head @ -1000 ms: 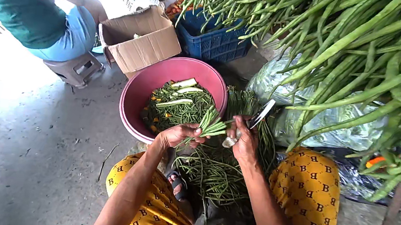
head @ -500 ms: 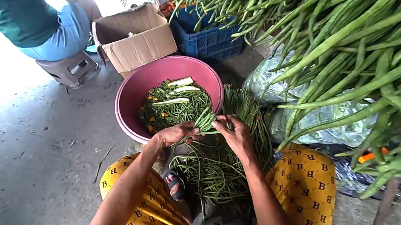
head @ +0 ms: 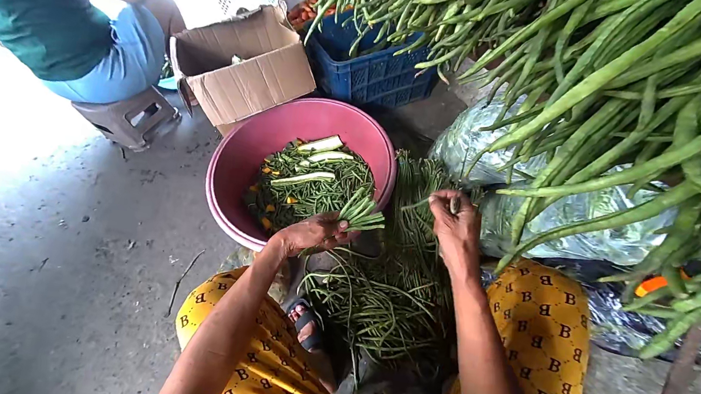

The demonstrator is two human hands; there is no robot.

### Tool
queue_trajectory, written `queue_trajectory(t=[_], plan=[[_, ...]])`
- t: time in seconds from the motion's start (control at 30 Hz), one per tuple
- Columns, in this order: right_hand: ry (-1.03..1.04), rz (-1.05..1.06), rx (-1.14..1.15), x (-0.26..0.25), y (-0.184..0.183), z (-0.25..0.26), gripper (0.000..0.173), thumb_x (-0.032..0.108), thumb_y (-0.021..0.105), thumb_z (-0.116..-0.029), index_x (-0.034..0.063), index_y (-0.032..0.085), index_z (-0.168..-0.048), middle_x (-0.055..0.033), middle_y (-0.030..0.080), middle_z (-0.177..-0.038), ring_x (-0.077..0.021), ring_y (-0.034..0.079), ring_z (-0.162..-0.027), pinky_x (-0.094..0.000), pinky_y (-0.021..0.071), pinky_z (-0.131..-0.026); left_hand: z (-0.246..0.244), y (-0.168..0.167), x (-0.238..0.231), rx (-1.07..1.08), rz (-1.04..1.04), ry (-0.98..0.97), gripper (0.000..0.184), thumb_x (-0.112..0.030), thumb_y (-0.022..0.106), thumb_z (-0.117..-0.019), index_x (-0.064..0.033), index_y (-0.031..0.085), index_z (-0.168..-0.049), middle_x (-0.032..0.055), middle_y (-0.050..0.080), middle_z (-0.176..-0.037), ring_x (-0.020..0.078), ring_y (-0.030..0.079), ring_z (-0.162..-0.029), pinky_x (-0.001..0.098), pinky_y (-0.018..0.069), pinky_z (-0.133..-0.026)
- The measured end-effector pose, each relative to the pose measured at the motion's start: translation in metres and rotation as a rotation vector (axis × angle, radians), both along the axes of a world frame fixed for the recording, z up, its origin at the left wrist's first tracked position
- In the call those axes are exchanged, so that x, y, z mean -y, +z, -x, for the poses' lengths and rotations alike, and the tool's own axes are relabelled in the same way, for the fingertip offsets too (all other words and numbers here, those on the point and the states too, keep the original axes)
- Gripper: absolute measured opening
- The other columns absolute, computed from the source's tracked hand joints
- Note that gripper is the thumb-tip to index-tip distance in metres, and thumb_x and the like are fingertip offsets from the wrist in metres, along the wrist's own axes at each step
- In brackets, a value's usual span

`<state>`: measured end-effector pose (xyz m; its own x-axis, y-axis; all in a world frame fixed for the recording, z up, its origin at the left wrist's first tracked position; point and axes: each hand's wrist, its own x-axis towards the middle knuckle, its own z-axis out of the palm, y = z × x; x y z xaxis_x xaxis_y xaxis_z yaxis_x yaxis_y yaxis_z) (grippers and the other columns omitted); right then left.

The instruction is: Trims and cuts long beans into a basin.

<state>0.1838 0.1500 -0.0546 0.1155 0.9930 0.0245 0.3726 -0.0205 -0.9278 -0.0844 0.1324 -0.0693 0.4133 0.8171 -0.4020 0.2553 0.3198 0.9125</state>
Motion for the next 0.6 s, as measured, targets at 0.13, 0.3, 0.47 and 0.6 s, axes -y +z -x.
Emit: queue_trajectory(t=[0.13,0.3,0.47,0.6], plan=[[0.309,0.278,0.193,-0.005,-0.029,-0.01,0.059,0.025,0.086,-0.0829,-0.0034,0.062,-0.129,-0.0208,0.067,-0.113,-0.0294,0.064,-0.098,-0.0496,0.0522,-0.091,-0.005,-0.002,-0.005,-0.008,-0.062,0.079,0.021,-0.014,0.037,-0.1109,-0.0037,0.055,-0.115,-0.0054,0.053,-0.081,0.0,0.05,-0.063,0.0157,0.0462,-0.063],[0.428,0.293,-0.646,0.002,-0.041,0.054,0.025,0.0,0.067,-0.0876,0.0037,0.057,-0.11,0.005,0.058,-0.069,-0.0012,0.047,-0.05,-0.0173,0.0446,-0.05,-0.016,0.002,-0.003,0.167,-0.04,0.052,0.02,-0.013,0.037,-0.1097,-0.0086,0.057,-0.109,-0.0085,0.057,-0.078,-0.0013,0.052,-0.062,0.0145,0.0477,-0.061],[0.427,0.283,-0.645,-0.031,-0.032,0.094,0.008,0.009,0.063,-0.0986,0.0026,0.066,-0.102,0.0022,0.062,-0.066,-0.0012,0.051,-0.05,-0.0166,0.0446,-0.049,-0.008,0.006,-0.002,0.205,-0.021,0.06,0.023,-0.016,0.035,-0.1107,-0.0103,0.057,-0.113,-0.0082,0.057,-0.08,-0.0002,0.053,-0.063,0.0161,0.0491,-0.061],[0.327,0.238,-0.523,-0.054,-0.036,0.121,0.015,0.016,0.071,-0.0965,0.002,0.066,-0.101,0.0005,0.059,-0.068,-0.0034,0.046,-0.052,-0.0213,0.043,-0.052,0.001,0.003,-0.008,-0.178,-0.263,0.147,0.044,-0.024,0.051,-0.1077,0.0027,0.042,-0.142,0.008,0.061,-0.098,0.0095,0.059,-0.078,0.0273,0.0526,-0.077]])
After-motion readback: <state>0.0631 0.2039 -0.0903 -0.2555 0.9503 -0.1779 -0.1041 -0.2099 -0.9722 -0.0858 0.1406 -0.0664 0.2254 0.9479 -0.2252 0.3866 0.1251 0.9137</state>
